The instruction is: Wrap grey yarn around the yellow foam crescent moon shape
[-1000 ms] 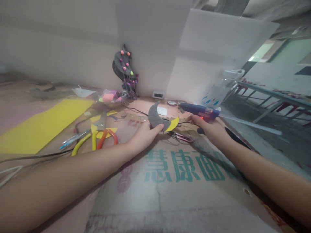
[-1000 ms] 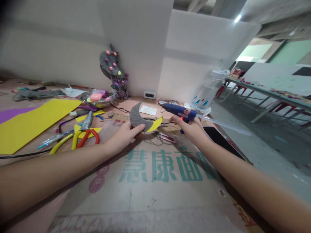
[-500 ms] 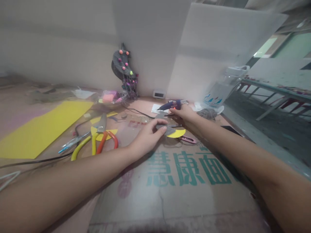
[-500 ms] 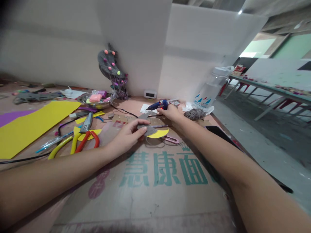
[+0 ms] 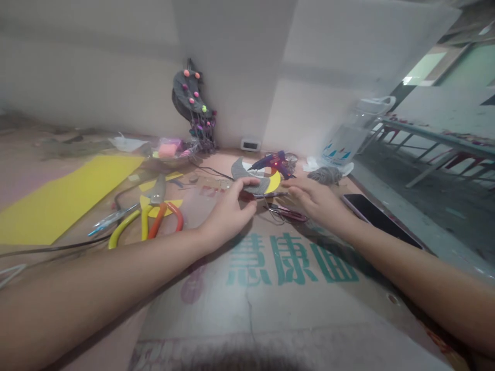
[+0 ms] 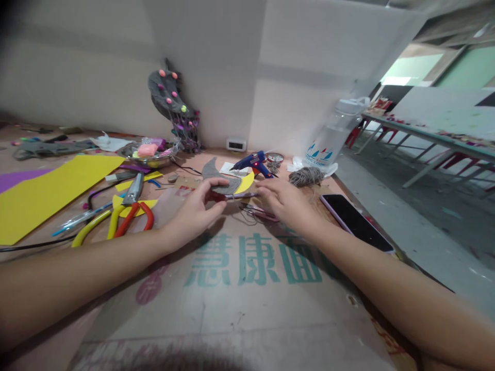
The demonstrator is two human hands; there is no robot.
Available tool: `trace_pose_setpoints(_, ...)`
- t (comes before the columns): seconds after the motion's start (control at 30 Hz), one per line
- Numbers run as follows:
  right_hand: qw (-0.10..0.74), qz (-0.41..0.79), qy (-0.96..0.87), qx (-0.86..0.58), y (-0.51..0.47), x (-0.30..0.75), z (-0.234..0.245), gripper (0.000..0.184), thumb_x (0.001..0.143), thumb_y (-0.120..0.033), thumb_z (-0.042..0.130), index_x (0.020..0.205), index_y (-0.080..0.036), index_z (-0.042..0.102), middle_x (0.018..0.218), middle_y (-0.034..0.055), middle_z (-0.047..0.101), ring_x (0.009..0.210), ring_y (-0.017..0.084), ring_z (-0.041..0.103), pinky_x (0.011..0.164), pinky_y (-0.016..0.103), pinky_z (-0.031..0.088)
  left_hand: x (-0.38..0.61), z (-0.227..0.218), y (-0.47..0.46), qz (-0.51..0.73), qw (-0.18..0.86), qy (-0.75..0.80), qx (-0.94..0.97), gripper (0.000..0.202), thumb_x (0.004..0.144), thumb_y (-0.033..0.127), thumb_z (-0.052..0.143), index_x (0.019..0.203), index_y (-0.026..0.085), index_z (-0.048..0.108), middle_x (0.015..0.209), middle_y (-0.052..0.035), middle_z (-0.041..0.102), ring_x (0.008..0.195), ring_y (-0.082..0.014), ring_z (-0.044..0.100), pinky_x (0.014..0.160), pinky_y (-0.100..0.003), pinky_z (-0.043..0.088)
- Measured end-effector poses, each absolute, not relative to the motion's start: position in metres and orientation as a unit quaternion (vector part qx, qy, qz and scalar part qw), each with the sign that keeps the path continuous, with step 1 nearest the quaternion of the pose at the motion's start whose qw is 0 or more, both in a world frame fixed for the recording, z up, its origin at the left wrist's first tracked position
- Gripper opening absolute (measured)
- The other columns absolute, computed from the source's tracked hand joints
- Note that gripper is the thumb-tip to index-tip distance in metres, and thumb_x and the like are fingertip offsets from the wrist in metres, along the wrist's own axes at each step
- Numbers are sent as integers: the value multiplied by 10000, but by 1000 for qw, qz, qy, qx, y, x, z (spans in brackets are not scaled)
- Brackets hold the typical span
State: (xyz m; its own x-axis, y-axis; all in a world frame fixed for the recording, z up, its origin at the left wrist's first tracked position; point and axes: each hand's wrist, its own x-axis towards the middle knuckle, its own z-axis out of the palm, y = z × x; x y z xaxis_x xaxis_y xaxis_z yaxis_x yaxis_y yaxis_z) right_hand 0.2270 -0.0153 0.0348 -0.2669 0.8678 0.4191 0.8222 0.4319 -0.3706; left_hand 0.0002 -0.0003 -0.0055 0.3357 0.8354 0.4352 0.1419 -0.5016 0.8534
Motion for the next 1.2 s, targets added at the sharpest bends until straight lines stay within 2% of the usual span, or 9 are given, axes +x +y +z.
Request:
trace_pose_setpoints(0.1,246,157,-823,-486,-28,213,29,364,931,-355,509,1214,-187,664,1246,92,680,1146,250,629,1003,397,470,-1,-1,-6,456,340,333,752,388,857,174,548,1243,174,506,1252,-81,595,1023,-161,606,966,-312,467)
trace_pose_setpoints(0.23,252,244,-821,-450,-39,200,22,499,816,-384,688,1267,-181,617,1288,115,651,1153,268,622,982,404,485,0,1,-8,455,302,329,770,370,857,166,570,1221,181,508,1262,-87,591,1103,-188,588,970,-338,482)
trace_pose_setpoints(0.33,285,274,-790,-468,-46,196,21,249,880,-343,601,1052,-185,687,950,65,734,860,201,687,790,329,534,1,0,-7,455,289,335,773,353,846,155,588,1190,175,508,1238,-90,596,1130,-199,579,983,-353,480)
trace_pose_setpoints(0.43,295,262,-772,-498,-50,196,25,226,938,-315,492,916,-184,676,677,2,649,595,139,597,595,266,468,1,-1,-7,449,284,344,774,326,836,150,606,1146,181,512,1197,-79,605,1103,-199,586,969,-357,486)
trace_pose_setpoints(0.6,310,177,-799,-484,-51,198,41,238,943,-298,498,858,-183,687,809,25,695,743,148,621,671,254,444,0,-1,-7,436,285,342,782,272,838,172,630,1084,182,517,1141,-67,605,1056,-187,580,914,-328,491)
trace_pose_setpoints(0.8,356,114,-766,-523,-49,204,54,234,916,-341,542,815,-186,684,720,11,670,638,137,575,596,255,414,-1,1,-8,427,299,332,786,206,844,250,660,987,197,522,1040,-47,605,1000,-186,570,892,-328,468)
trace_pose_setpoints(1.0,330,93,-749,-567,-41,214,56,233,873,-400,596,822,-198,701,804,38,703,706,170,608,626,283,440,-3,4,-11,436,280,324,791,166,859,291,647,934,198,532,985,-28,607,944,-172,563,854,-310,460)
trace_pose_setpoints(1.1,293,116,-748,-585,-37,217,60,214,855,-390,612,899,-206,713,783,29,711,682,168,613,600,273,436,-3,4,-11,443,279,320,790,180,852,311,660,924,198,538,974,-22,615,929,-170,567,851,-312,461)
trace_pose_setpoints(1.2,249,147,-745,-601,-34,219,62,299,851,-415,616,1058,-223,713,790,25,727,671,173,624,589,273,442,-2,3,-11,447,283,312,789,173,853,303,658,921,199,538,975,-22,618,920,-168,573,845,-311,464)
